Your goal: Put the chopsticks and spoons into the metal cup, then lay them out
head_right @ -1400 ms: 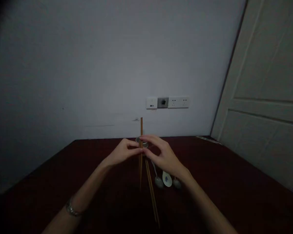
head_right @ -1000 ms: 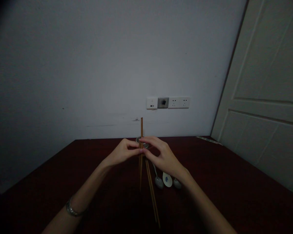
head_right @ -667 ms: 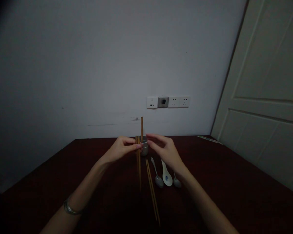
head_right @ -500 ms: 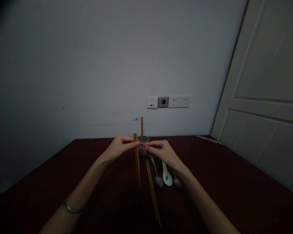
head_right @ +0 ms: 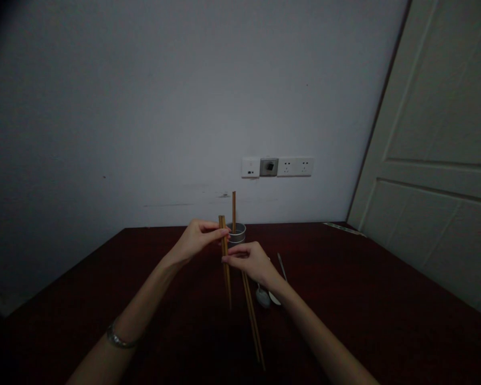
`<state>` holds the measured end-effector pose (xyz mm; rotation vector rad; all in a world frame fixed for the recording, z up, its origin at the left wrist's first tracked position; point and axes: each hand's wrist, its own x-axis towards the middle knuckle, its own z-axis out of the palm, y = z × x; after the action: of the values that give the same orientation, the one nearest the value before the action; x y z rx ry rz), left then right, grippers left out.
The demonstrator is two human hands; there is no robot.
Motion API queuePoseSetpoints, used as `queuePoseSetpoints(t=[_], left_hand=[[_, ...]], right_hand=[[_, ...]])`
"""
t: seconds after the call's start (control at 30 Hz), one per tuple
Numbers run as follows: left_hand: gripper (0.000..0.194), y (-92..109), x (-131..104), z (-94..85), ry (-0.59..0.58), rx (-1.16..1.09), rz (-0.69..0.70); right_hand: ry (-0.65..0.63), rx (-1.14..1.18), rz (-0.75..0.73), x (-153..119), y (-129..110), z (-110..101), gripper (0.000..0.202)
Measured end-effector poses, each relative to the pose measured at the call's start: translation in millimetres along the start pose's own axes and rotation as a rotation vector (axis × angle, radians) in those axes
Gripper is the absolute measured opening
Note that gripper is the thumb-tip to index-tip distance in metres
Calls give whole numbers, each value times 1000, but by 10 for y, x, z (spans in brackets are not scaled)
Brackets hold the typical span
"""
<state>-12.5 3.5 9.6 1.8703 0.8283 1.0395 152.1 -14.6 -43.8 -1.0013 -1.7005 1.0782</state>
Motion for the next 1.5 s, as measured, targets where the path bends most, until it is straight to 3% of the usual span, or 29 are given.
queuePoseSetpoints(t=[0.47,0.8,0.93,1.03,1.17,1.37,1.5], left_hand=[[26,11,-7,13,-50,-110,-45],[22,-20,26,-21,-64,-111,-36],[34,-94,71,-103,-26,-203,-8],[36,-276,141,-229,71,-299,-22],[31,-732,253,-417,228,-415,-136],[15,-1533,275,-547,459,-562,-405],[13,-1879,204,-580,537,-698,-478]], right_hand=[[-24,-84,-59,-39,-26,5,25],[25,-58,-15,-31,40,68,26],[57,-94,-18,-28,42,67,28],[77,-106,-44,5,-5,19,28],[173,-163,-70,167,-149,-134,28],[314,-73,-82,687,-373,-519,26],[419,-44,-132,1042,-453,-739,25]])
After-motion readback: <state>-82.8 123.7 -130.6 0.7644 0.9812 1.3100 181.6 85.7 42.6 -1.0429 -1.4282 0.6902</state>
